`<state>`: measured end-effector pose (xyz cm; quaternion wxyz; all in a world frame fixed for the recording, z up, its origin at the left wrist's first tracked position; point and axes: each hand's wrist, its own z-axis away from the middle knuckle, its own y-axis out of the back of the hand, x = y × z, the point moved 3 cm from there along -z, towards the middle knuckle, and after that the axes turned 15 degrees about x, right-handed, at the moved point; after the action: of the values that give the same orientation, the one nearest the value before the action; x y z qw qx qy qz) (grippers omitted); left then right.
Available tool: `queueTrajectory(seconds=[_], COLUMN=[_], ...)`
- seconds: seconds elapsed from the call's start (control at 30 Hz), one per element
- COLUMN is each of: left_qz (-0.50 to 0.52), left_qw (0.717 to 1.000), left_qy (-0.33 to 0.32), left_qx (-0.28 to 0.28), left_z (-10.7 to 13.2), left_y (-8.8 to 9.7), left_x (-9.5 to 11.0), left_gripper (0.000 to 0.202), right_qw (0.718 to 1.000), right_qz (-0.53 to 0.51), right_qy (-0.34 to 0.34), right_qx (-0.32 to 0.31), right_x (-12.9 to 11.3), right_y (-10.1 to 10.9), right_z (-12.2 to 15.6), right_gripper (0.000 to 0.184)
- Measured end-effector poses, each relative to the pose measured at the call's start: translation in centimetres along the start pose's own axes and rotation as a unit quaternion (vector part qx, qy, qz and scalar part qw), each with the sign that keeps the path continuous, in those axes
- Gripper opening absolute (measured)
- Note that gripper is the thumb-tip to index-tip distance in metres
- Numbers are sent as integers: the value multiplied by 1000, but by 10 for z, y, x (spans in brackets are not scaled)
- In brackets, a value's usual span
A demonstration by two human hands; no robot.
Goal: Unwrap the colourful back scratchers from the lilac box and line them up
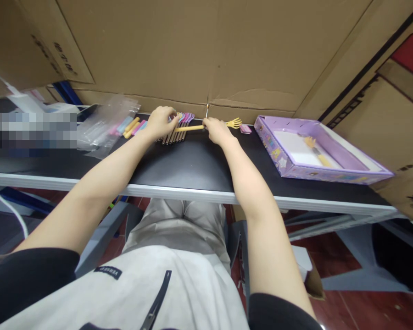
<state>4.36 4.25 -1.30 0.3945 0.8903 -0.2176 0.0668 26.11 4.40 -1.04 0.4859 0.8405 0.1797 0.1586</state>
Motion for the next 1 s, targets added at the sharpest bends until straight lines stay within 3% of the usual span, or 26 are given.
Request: queueTrajectory(seconds=[0.1, 0.2, 0.43, 0.57, 0.67, 0.8, 0.9, 1.0], left_qz=[25, 27, 27, 10, -4, -1, 25, 58], left_qw=[995, 989, 987, 992, 997, 999, 999, 998], left_qy=[-94, -138, -154, -120, -72, -16, -3, -6], left_qx=[-26, -47, -47, -38, -36, -33, -21, -6], left_z=[4, 8, 9, 5, 4, 2, 1, 0], left_y=[-7, -12, -13, -14, -13, -10, -9, -11], left_x=[15, 24, 25, 18, 9, 1, 1, 3], left_gripper=[29, 27, 25, 24, 23, 29, 29, 24], right_qw=[1000, 998, 996, 994, 988, 960, 919, 862], right_qz=[-15, -37, -62, -62, -19, 8, -103, -268], right_qy=[18, 36, 47, 41, -29, -169, -290, -390], right_qx=[14, 30, 35, 83, 148, 223, 246, 184], right_x=[-10, -19, -36, -37, -27, 3, 29, 43], right_y=[4, 6, 9, 13, 17, 12, -3, -23], right_z=[-1, -2, -3, -2, -3, -11, -20, -24], right_gripper=[41, 40, 42, 44, 50, 60, 68, 68])
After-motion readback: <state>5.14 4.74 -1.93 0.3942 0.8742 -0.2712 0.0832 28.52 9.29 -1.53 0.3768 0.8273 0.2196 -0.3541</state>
